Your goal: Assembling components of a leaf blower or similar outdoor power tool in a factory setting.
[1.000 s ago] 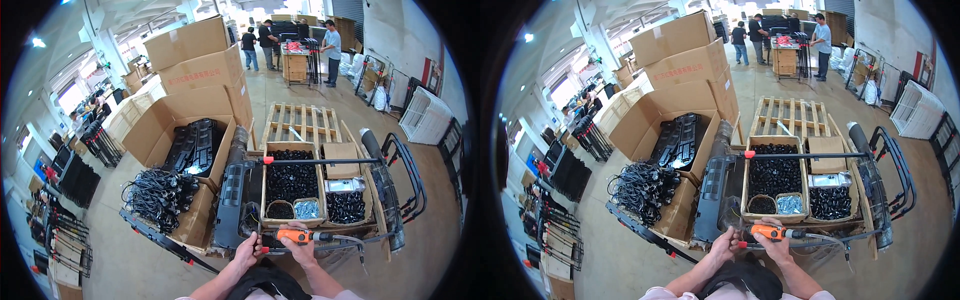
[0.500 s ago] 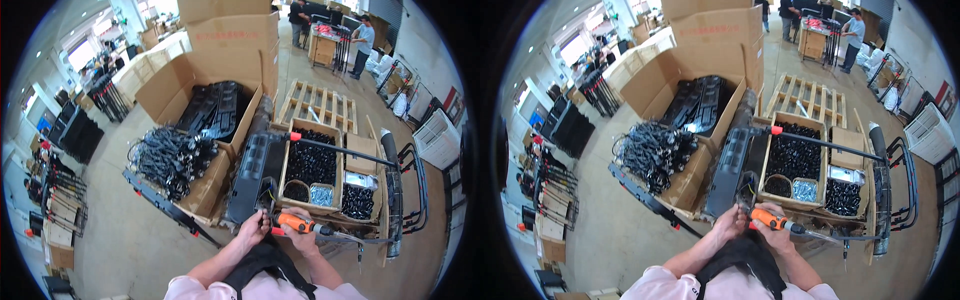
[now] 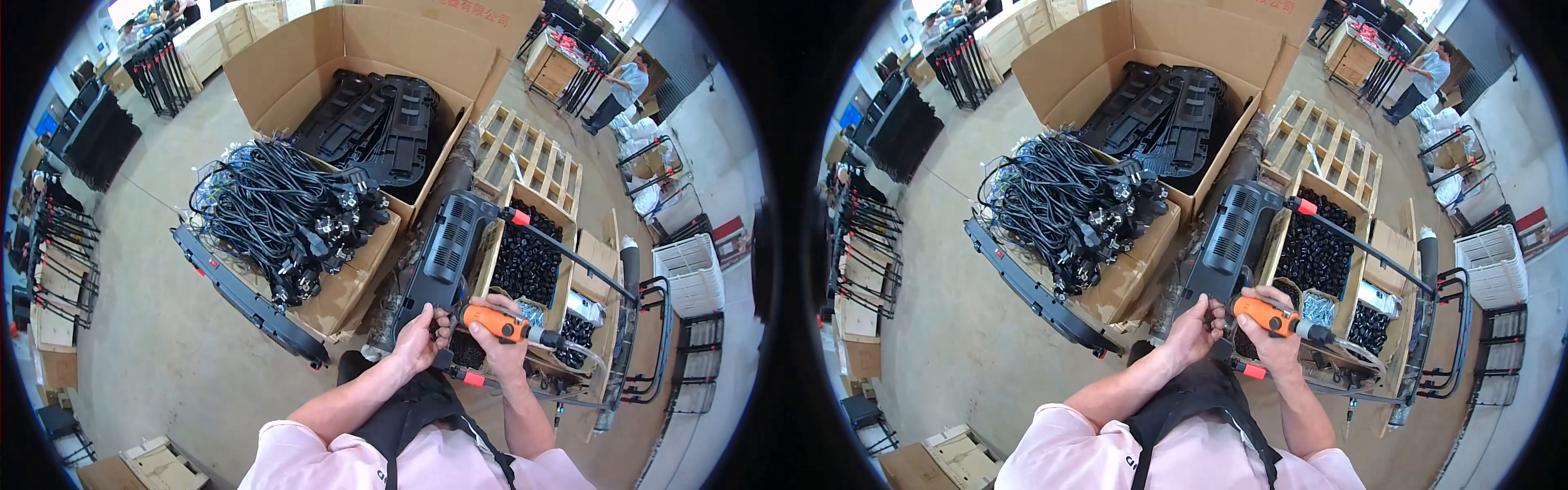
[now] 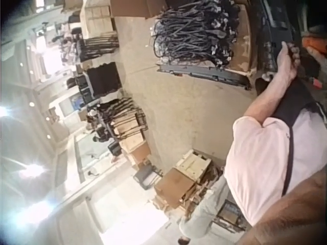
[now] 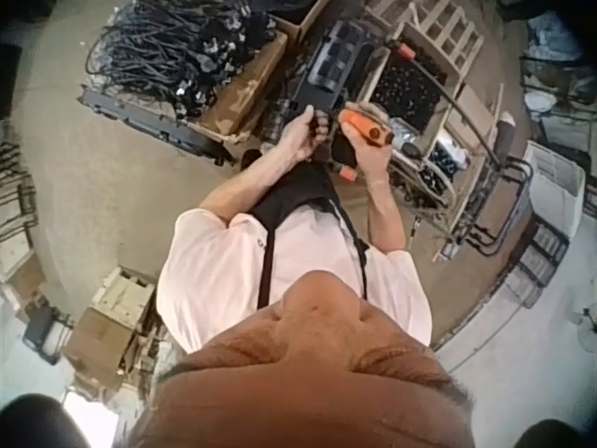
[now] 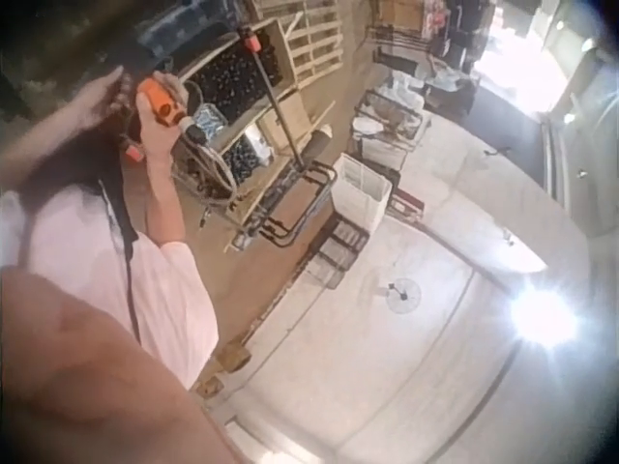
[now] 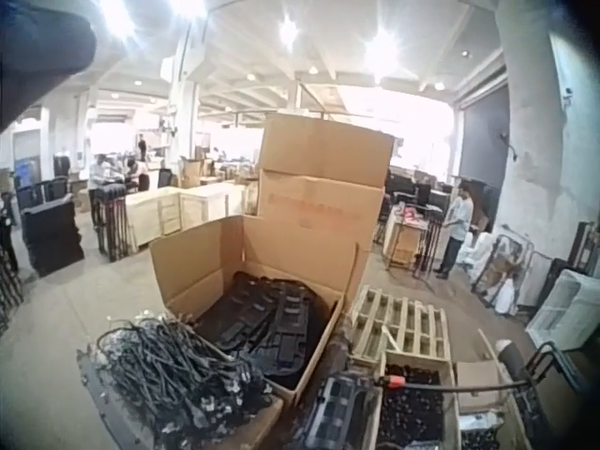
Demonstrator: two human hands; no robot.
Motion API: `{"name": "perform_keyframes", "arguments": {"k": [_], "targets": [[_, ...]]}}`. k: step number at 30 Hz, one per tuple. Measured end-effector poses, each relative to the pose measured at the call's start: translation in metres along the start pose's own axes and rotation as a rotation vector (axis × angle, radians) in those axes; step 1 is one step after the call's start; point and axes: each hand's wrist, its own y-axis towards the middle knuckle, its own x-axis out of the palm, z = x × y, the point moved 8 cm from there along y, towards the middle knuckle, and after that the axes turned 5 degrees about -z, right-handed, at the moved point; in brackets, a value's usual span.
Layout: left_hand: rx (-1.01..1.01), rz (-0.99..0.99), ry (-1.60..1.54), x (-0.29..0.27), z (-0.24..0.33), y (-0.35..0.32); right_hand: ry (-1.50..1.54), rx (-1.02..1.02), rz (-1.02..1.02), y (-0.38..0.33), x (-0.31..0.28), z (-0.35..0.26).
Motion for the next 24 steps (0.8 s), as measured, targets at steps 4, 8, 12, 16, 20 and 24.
{"name": "perform_keyframes", "arguments": {"k": [4,8,12,16,20,24], "targets": [[-0.001,-0.005,0.055,-0.021,0.012,0.007,-0.11,0.008,0.008,0.052,0.021,0.0],[-0.013,0.024,0.122,-0.033,0.014,0.012,-0.178,0.028,0.022,0.096,0.033,0.005],[-0.022,-0.018,0.199,-0.041,0.012,0.017,-0.215,0.078,0.002,0.124,0.044,0.013],[-0.047,-0.086,0.201,-0.039,0.01,0.015,-0.258,0.125,-0.021,0.133,0.053,0.022],[-0.06,-0.082,0.239,-0.037,0.008,0.013,-0.286,0.112,-0.042,0.134,0.054,0.034],[-0.025,-0.118,0.294,-0.042,0.005,0.019,-0.327,0.086,-0.058,0.133,0.061,0.036]]}}
